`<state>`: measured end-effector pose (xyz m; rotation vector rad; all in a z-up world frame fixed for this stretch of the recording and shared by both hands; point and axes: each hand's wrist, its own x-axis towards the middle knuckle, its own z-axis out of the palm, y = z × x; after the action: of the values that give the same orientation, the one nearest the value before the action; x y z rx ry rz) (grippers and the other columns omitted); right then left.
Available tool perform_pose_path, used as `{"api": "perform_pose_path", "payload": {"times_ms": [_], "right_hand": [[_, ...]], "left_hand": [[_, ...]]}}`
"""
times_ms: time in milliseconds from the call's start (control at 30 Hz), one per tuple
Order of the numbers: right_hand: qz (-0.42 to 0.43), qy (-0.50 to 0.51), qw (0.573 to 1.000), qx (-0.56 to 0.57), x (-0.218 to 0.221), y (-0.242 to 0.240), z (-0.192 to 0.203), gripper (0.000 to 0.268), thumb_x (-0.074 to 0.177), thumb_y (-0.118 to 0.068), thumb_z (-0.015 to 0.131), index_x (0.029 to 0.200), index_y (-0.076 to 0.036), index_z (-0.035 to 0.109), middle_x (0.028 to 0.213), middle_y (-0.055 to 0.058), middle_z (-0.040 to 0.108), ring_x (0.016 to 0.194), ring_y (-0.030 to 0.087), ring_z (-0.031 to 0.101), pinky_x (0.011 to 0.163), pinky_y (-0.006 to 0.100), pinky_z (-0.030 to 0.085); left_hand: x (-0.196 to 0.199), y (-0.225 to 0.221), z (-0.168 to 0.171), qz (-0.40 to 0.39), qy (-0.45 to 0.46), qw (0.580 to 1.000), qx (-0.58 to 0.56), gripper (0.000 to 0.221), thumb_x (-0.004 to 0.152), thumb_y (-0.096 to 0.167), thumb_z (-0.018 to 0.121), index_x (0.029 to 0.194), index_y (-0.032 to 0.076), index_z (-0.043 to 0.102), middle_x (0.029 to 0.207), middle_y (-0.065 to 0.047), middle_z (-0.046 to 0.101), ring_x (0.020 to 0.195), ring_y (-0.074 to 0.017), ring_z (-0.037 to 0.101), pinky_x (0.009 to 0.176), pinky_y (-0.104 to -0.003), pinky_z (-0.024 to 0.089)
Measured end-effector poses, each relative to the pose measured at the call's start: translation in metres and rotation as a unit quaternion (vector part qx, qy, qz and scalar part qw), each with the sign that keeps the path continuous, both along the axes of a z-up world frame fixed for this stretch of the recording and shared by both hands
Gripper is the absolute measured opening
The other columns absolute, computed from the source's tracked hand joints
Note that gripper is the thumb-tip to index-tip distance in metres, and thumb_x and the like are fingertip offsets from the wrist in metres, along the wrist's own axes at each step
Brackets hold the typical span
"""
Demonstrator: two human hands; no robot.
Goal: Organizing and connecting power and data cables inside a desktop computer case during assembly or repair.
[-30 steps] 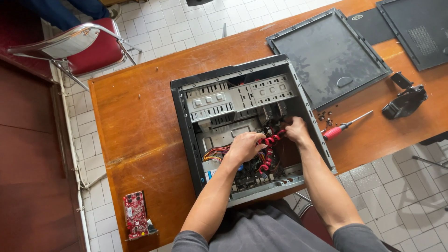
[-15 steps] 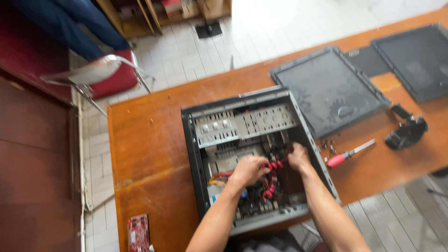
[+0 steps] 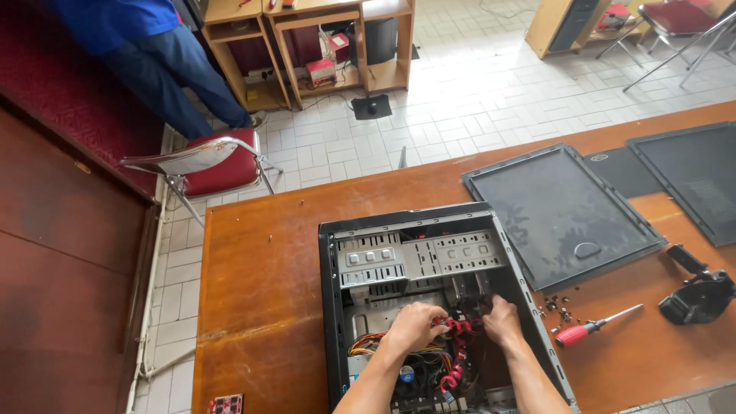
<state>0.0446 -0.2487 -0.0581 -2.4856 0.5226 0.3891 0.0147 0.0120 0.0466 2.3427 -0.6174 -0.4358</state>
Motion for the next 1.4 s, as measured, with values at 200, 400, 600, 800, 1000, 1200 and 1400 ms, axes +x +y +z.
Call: {"api": "perform_pose_path", "payload": {"times_ms": [200, 400, 600, 800, 1000, 1200, 1400], "right_hand": [[0.015, -0.02, 1.0, -0.016, 0.002, -0.006, -0.018, 0.026, 0.08, -0.01, 0.054, 0.1, -0.001, 0.069, 0.094, 0.029, 0.076, 0.093, 0.051, 0.07, 0.08, 0.048, 0.055], [0.015, 0.042, 0.998, 0.032, 0.02, -0.026, -0.02, 0.022, 0.086, -0.014, 0.071, 0.098, 0.003, 0.078, 0.068, 0.022, 0.078, 0.072, 0.034, 0.08, 0.073, 0.046, 0.064], [0.104, 0.091, 0.99, 0.013, 0.018, 0.003, 0.059, 0.021, 0.079, -0.003, 0.063, 0.086, 0.003, 0.081, 0.061, 0.021, 0.075, 0.073, 0.038, 0.078, 0.066, 0.052, 0.061], [0.117, 0.1, 0.988, -0.017, 0.023, 0.002, 0.064, 0.022, 0.077, 0.003, 0.063, 0.091, 0.014, 0.076, 0.073, 0.031, 0.074, 0.083, 0.044, 0.076, 0.069, 0.055, 0.06], [0.14, 0.098, 0.984, -0.051, 0.024, -0.011, 0.042, 0.017, 0.074, 0.003, 0.068, 0.086, 0.014, 0.075, 0.071, 0.03, 0.073, 0.08, 0.044, 0.076, 0.069, 0.054, 0.061], [0.147, 0.108, 0.983, -0.037, 0.019, -0.008, 0.053, 0.024, 0.079, 0.0, 0.064, 0.091, 0.018, 0.073, 0.083, 0.039, 0.072, 0.087, 0.051, 0.073, 0.071, 0.058, 0.059], [0.137, 0.098, 0.985, -0.029, 0.02, -0.007, 0.052, 0.023, 0.081, -0.003, 0.066, 0.09, 0.017, 0.073, 0.08, 0.036, 0.072, 0.082, 0.049, 0.074, 0.069, 0.055, 0.06]], "left_hand": [[0.0, -0.001, -0.016, 0.003, -0.011, 1.0, 0.003, 0.034, 0.095, 0.029, 0.074, 0.122, 0.009, 0.072, 0.111, -0.012, 0.076, 0.103, -0.0325, 0.069, 0.086, -0.05, 0.055], [0.007, -0.005, -0.051, 0.029, -0.024, 0.999, 0.0, 0.025, 0.088, 0.035, 0.073, 0.11, 0.026, 0.074, 0.098, -0.007, 0.077, 0.096, -0.0345, 0.074, 0.083, -0.051, 0.061], [0.011, -0.005, -0.052, 0.019, -0.03, 0.999, -0.011, 0.026, 0.087, 0.031, 0.075, 0.111, 0.022, 0.074, 0.097, -0.009, 0.078, 0.095, -0.035, 0.075, 0.082, -0.05, 0.062], [0.008, -0.006, -0.043, 0.001, -0.032, 0.999, 0.001, 0.027, 0.09, 0.032, 0.072, 0.114, 0.02, 0.071, 0.097, -0.01, 0.077, 0.096, -0.0352, 0.073, 0.083, -0.049, 0.06], [0.006, -0.01, -0.059, 0.004, -0.014, 1.0, 0.019, 0.026, 0.093, 0.034, 0.07, 0.117, 0.024, 0.07, 0.096, -0.003, 0.075, 0.095, -0.0285, 0.074, 0.081, -0.043, 0.061], [0.006, -0.008, -0.061, 0.004, -0.017, 1.0, 0.021, 0.027, 0.091, 0.037, 0.07, 0.116, 0.027, 0.069, 0.095, -0.003, 0.074, 0.097, -0.0305, 0.073, 0.083, -0.047, 0.061], [0.008, -0.008, -0.062, 0.006, -0.012, 1.0, 0.019, 0.026, 0.091, 0.037, 0.069, 0.115, 0.027, 0.069, 0.094, -0.002, 0.073, 0.096, -0.0306, 0.073, 0.081, -0.048, 0.062]]}}
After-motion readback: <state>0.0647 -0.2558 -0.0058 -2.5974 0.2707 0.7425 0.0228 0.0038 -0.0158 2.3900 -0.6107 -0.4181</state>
